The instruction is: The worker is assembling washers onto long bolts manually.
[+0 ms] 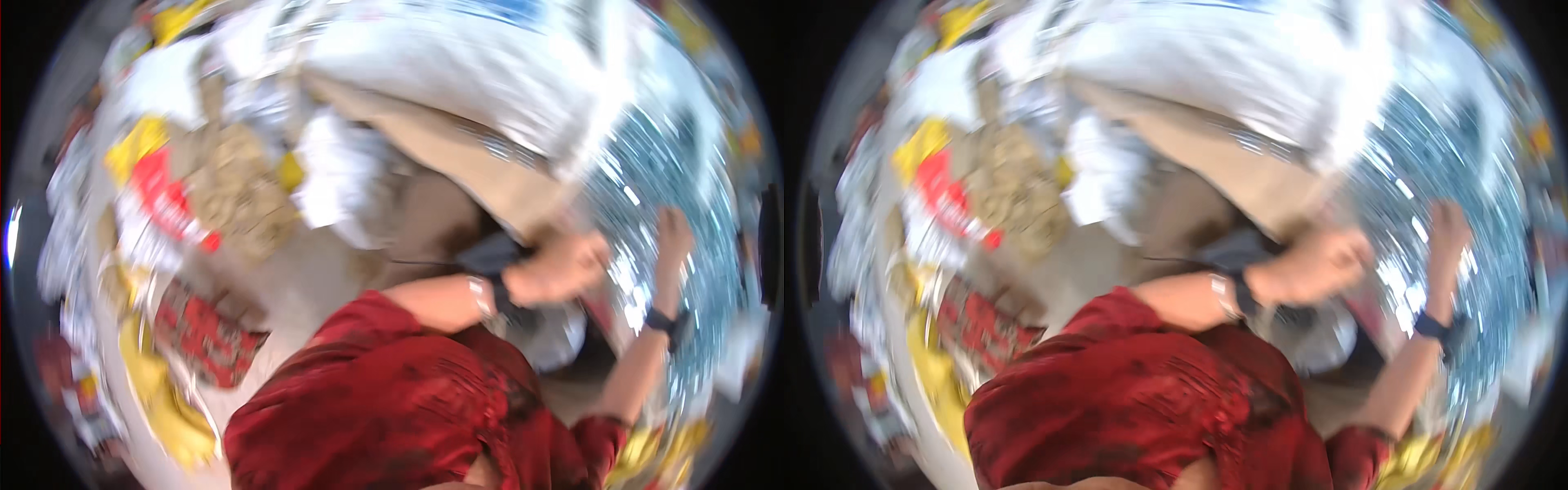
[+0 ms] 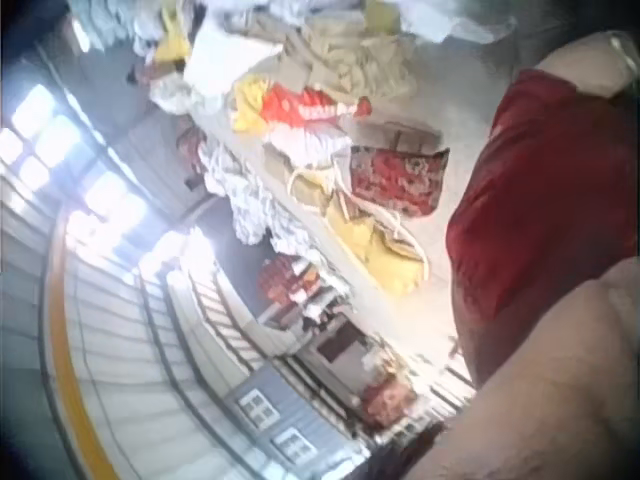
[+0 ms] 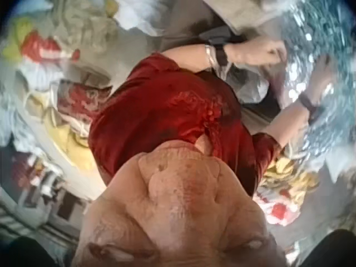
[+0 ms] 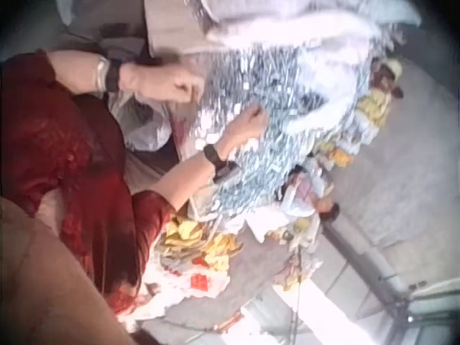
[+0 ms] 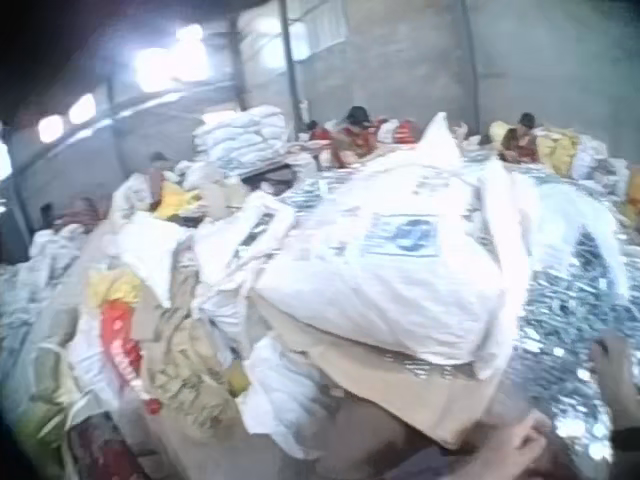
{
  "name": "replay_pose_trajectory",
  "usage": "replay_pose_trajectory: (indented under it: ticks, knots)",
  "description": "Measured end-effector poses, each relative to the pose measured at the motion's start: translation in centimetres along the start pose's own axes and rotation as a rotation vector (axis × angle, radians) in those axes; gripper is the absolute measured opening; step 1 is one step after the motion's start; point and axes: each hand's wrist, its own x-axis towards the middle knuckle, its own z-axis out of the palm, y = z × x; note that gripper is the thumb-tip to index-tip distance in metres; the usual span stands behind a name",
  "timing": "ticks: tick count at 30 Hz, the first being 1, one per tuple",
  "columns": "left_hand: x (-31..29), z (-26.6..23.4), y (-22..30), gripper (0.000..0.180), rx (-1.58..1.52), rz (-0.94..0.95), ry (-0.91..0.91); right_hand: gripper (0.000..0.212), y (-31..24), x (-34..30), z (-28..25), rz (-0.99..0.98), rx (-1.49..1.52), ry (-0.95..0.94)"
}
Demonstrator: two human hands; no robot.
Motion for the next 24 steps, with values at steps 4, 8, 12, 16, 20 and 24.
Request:
replay_pose_trajectory:
  ticks: [4,8,12,16,20,24]
  knots:
    - [0.7,0.0,-0.4,0.009,-0.398,-0.111,-0.238,0.039,8.1,5.4,5.7,-0.085,-0.545,0.099]
    - [1.6,1.2,-3.1,0.012,0.009,0.282,0.083,0.045,14.0,8.2,8.7,-0.392,-0.585,0.201]
    - [1.4,0.7,-2.8,0.015,0.017,0.333,0.128,0.041,4.4,5.0,4.4,-0.213,-0.697,-0.028]
    - [-0.6,-0.6,0.7,0.013,-0.186,-0.116,-0.176,0.042,5.7,0.9,-0.5,-0.037,-0.517,-0.003]
    - [1.0,2.0,-3.0,0.011,0.014,0.314,-0.092,0.039,3.3,-6.0,-6.4,0.202,-0.053,0.244]
    - [0.4,0.3,-2.1,0.022,-0.561,0.027,-0.333,0.029,-5.5,-13.5,-10.4,0.227,0.197,0.288]
